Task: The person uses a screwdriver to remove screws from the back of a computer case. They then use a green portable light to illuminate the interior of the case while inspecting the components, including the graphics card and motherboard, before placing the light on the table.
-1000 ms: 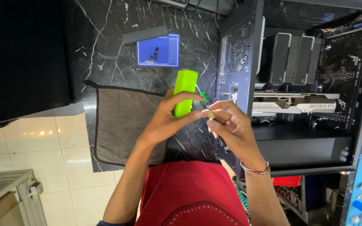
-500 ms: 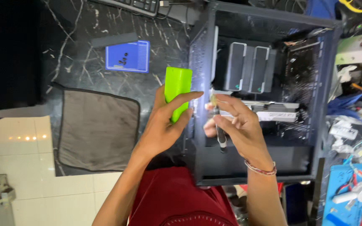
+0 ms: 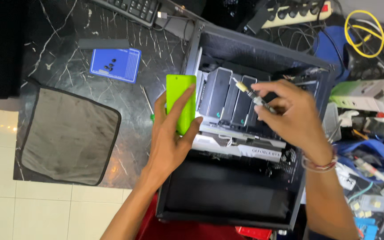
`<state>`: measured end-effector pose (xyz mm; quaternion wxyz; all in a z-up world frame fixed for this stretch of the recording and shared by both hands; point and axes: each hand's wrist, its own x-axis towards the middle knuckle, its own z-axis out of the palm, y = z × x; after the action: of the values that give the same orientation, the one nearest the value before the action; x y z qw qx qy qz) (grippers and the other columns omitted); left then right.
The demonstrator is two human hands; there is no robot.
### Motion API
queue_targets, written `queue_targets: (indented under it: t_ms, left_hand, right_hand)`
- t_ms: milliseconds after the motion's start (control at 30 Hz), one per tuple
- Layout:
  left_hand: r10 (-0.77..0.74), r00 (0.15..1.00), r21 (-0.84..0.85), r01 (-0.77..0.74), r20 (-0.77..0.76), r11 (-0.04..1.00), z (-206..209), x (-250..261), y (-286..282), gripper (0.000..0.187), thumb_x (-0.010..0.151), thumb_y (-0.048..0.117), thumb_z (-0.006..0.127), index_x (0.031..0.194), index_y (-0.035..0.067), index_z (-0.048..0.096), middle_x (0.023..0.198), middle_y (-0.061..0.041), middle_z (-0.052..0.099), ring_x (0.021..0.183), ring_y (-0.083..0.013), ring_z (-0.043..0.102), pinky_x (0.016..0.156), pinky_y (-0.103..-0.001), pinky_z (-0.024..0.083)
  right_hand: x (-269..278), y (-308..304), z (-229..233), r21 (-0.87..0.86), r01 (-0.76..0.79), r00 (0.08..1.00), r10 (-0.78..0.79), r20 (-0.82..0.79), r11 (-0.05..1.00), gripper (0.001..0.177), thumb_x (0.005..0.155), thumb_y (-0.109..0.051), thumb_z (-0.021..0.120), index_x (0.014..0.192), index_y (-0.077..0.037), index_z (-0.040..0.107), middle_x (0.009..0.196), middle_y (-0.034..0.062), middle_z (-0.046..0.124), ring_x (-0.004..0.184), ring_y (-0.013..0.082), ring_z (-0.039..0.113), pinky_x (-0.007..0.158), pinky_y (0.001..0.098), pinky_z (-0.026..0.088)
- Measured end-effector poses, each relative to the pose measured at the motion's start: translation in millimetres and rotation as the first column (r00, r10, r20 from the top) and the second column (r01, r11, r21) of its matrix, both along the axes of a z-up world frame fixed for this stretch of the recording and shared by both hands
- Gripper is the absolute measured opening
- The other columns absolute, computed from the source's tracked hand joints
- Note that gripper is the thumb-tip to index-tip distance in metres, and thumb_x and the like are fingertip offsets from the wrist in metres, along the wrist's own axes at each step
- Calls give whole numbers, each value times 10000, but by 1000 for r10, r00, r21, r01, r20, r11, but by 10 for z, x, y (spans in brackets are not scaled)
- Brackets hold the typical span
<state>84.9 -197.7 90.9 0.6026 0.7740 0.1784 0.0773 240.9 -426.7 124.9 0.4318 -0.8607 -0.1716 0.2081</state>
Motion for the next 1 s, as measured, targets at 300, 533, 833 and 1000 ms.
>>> queue_targets:
  t_ms: [300, 533, 833, 1000]
  left_hand:
    - [242, 968, 56, -246, 73, 968, -357, 545, 40, 898, 831, 129, 862, 1592, 35, 395, 1570, -152, 517, 1479, -298, 533, 1196, -388, 440]
    - [318, 948, -18, -318, 15, 948, -429, 802, -56, 873, 778, 184, 870, 1513, 22, 428, 1515, -183, 585, 1299, -255, 656, 1063, -330, 558]
    - [164, 949, 340, -253, 270, 906, -640, 783, -218, 688, 804, 202, 880, 1369, 21, 531, 1308, -302, 636, 1191, -380, 720, 1092, -459, 623]
    - [427, 899, 123, -436, 98, 891, -541, 853, -343, 860, 653, 101, 944, 1407, 37, 536, 1411, -241, 584, 1281, -300, 670, 1146, -334, 526]
  right_hand:
    - [895, 665, -81, -527, -323, 916, 400, 37, 786, 328, 921, -81, 664, 1216, -99, 806, 1321, 73, 775, 809, 198, 791, 1024, 404, 589]
    - [1154, 835, -515, -443, -515, 832, 552, -54, 733, 332, 900, -43, 576, 1187, -44, 743, 1295, 80, 777, 1125, 279, 742, 998, 442, 540]
    - [1068, 731, -963, -203, -473, 856, 502, 125, 857, 266, 947, -66, 728, 1204, 6, 731, 1233, 113, 809, 1100, 226, 790, 971, 366, 624]
    - [975, 764, -1096, -180, -398, 866, 433, 249, 900, 270, 901, 26, 707, 1158, -37, 761, 1277, 75, 799, 1107, 188, 784, 1030, 336, 596]
